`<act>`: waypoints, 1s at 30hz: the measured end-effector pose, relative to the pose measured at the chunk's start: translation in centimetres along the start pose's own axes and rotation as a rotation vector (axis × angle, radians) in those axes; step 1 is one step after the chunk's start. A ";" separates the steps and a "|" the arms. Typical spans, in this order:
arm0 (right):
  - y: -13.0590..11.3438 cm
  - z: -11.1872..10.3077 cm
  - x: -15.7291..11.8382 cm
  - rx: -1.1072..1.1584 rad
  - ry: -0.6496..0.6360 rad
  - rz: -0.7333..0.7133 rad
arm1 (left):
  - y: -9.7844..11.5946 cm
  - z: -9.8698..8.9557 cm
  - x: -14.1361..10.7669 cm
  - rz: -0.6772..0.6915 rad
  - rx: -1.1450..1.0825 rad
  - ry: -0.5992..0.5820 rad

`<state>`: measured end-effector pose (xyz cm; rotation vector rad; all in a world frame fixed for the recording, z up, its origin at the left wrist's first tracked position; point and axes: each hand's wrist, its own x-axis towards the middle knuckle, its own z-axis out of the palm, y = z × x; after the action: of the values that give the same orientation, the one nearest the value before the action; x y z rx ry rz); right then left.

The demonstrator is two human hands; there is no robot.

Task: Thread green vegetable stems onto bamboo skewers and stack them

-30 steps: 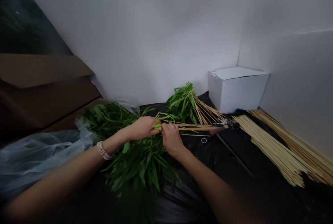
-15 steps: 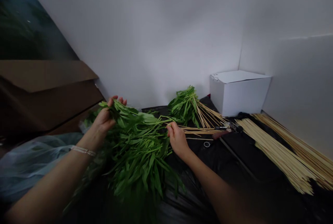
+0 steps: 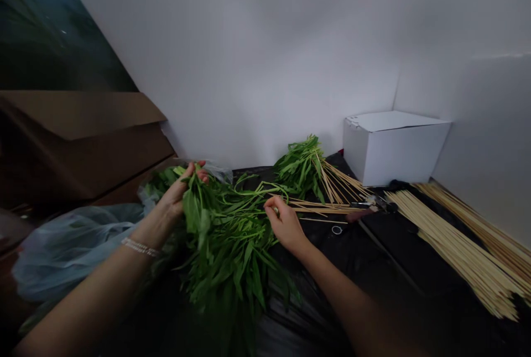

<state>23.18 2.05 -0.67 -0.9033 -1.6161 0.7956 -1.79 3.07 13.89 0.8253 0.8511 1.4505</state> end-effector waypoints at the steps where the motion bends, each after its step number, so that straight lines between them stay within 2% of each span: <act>1: 0.0 0.1 0.0 0.002 0.001 0.008 | -0.1 0.3 0.0 -0.003 0.021 -0.013; 4: 0.6 0.1 0.2 0.036 0.025 0.061 | 0.0 0.5 -0.1 -0.079 0.196 -0.094; 7: 1.3 -0.2 0.8 0.119 0.023 0.100 | 0.3 0.3 -0.3 -0.211 0.581 -0.230; 10: 1.9 -1.2 1.6 0.183 0.007 0.134 | -0.8 0.5 -0.8 -0.252 0.997 -0.368; 13: 2.8 -2.9 2.4 0.069 0.056 0.150 | -3.9 0.5 -1.4 -0.164 1.265 -0.417; 17: 5.3 -4.9 3.0 -0.402 0.157 0.072 | -9.8 -0.4 -2.8 0.066 1.468 -0.351; 19: 6.7 -5.2 3.0 -0.564 0.144 0.063 | -12.2 -0.9 -3.8 0.052 1.613 -0.361; 21: 7.7 -5.0 2.8 -0.691 0.114 0.062 | -13.4 -1.1 -4.5 -0.014 1.721 -0.364; 23: 8.1 -4.5 2.5 -0.763 0.078 0.035 | -13.3 -1.1 -4.4 -0.056 1.733 -0.385; 25: 7.9 -3.8 2.1 -0.787 0.038 -0.031 | -12.0 -0.8 -3.4 -0.035 1.651 -0.420; 28: 7.1 -3.0 1.4 -0.851 -0.074 -0.146 | -10.1 0.1 -0.6 0.071 1.509 -0.405; 30: 6.6 -2.6 1.1 -0.899 -0.160 -0.180 | -9.7 0.9 1.5 0.101 1.442 -0.361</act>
<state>26.60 6.38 -5.25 -1.2957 -2.2012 -0.0340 3.59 4.94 5.79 2.1104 1.5498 0.5142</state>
